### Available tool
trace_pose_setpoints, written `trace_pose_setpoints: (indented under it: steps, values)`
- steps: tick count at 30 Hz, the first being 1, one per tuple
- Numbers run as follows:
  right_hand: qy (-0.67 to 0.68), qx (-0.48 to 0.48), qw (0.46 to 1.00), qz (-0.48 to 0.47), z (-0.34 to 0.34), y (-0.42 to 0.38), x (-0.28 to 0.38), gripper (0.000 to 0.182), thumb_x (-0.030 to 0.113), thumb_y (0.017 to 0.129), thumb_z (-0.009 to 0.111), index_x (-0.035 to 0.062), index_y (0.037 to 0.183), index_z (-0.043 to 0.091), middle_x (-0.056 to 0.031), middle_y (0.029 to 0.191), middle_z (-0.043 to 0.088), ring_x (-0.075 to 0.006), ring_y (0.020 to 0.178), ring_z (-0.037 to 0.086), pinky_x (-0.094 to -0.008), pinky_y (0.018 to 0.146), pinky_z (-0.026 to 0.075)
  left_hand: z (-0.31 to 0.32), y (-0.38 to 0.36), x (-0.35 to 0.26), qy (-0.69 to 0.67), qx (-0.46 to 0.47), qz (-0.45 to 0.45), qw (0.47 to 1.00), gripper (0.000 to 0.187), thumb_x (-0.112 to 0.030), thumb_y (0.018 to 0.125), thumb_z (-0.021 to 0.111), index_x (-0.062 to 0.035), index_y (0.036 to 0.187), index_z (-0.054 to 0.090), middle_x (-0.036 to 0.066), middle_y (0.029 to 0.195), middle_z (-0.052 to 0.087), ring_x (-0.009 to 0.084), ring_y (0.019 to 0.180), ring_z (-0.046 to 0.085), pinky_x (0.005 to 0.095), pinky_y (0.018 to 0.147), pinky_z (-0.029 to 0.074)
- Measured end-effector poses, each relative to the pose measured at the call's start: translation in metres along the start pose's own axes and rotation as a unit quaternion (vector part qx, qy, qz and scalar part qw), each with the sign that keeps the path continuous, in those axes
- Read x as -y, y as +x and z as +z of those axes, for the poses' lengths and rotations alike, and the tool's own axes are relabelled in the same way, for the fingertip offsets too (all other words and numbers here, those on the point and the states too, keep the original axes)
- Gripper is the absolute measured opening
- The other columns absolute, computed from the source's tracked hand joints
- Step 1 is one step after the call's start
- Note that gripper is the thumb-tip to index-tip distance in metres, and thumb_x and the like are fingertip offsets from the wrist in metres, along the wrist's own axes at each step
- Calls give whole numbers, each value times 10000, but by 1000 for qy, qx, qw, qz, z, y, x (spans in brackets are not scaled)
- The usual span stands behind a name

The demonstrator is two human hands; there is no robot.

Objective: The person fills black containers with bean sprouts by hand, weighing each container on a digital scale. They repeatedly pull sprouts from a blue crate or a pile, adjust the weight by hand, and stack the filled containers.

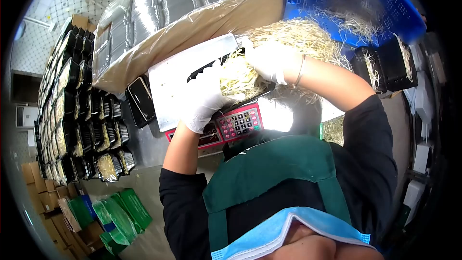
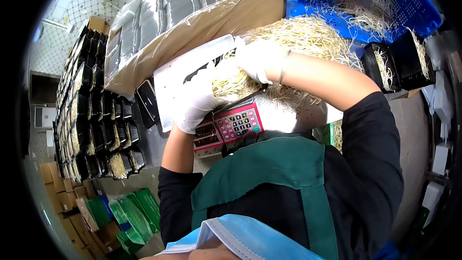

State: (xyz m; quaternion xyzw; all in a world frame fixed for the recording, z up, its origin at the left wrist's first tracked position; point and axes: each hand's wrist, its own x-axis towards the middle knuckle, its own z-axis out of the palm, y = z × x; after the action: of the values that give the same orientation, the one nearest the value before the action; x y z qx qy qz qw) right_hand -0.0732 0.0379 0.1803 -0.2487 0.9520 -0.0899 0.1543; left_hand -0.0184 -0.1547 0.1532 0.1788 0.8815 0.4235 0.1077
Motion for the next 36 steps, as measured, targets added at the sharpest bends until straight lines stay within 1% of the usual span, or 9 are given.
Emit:
trace_pose_setpoints:
  steps: [7, 11, 16, 20, 23, 26, 28, 33, 36]
  values:
    - [63, -18, 980, -186, 3, -9, -87, 425, 106, 747, 595, 36, 1165, 618, -151, 831, 670, -259, 636, 627, -374, 580, 519, -10, -3, -27, 165, 19, -41, 985, 506, -201, 727, 779, -15, 1163, 602, 121, 1069, 662, 230, 950, 622, 308, 837, 478]
    - [446, -196, 872, 39, 1, -89, -171, 412, 30, 772, 576, 93, 1174, 635, -10, 921, 658, -112, 777, 567, -288, 667, 494, 4, -4, 20, 250, -82, 70, 962, 487, -429, 715, 740, -78, 1040, 650, 144, 929, 666, 318, 830, 629, 383, 712, 499]
    - [381, -388, 761, 353, 0, -210, -300, 213, 72, 817, 641, 51, 1029, 631, 30, 920, 614, -65, 792, 522, -229, 700, 448, -1, -7, -16, 112, -55, 68, 990, 760, -361, 616, 817, -26, 1245, 551, 140, 1057, 636, 296, 969, 592, 377, 852, 461]
    - [10, -107, 891, 442, 69, -220, -372, 660, 263, 824, 705, 117, 1390, 398, -94, 1116, 643, -206, 999, 595, -324, 928, 444, -14, -16, -27, 300, -79, 79, 947, 829, -301, 594, 822, -21, 1305, 499, 161, 1193, 557, 318, 1101, 516, 379, 964, 382]
    - [54, -92, 880, 462, 26, -207, -327, 470, 356, 829, 656, 3, 1137, 621, -190, 1071, 663, -307, 1037, 626, -384, 885, 460, -27, -43, -26, 278, -133, 106, 945, 771, -199, 687, 751, -43, 1373, 436, 151, 1362, 473, 286, 1259, 426, 359, 1064, 288]
    - [-115, -214, 898, 367, 29, -187, -301, 366, 326, 928, 526, 18, 1089, 643, -215, 1030, 656, -328, 961, 638, -370, 807, 490, -16, -86, 4, 73, -247, 90, 962, 618, -79, 853, 614, -5, 1410, 356, 120, 1410, 432, 241, 1361, 321, 369, 1127, 219]
    - [231, -362, 898, 99, 53, -154, -254, 310, 152, 931, 566, 27, 1214, 591, -145, 1310, 555, -239, 1124, 591, -323, 950, 458, -7, -106, 18, -261, -432, 49, 862, 540, -290, 995, 446, 57, 1394, 336, 189, 1345, 479, 253, 1251, 464, 386, 1105, 290]
    - [377, -349, 842, -167, 74, -82, -55, 579, 48, 901, 509, -12, 1434, 291, -193, 1499, 286, -287, 1397, 267, -403, 1145, 200, -18, -157, 62, -301, -607, 12, 735, 556, -302, 983, 445, 80, 1373, 342, 256, 1377, 411, 310, 1298, 406, 416, 1101, 301]
    - [313, -409, 827, -224, 70, -54, -5, 555, 142, 930, 484, -10, 1432, 304, -191, 1493, 302, -302, 1397, 272, -400, 1144, 200, 9, -134, 41, 66, -534, 35, 842, 656, -235, 894, 618, 56, 1399, 315, 260, 1403, 360, 327, 1314, 379, 401, 1074, 344]
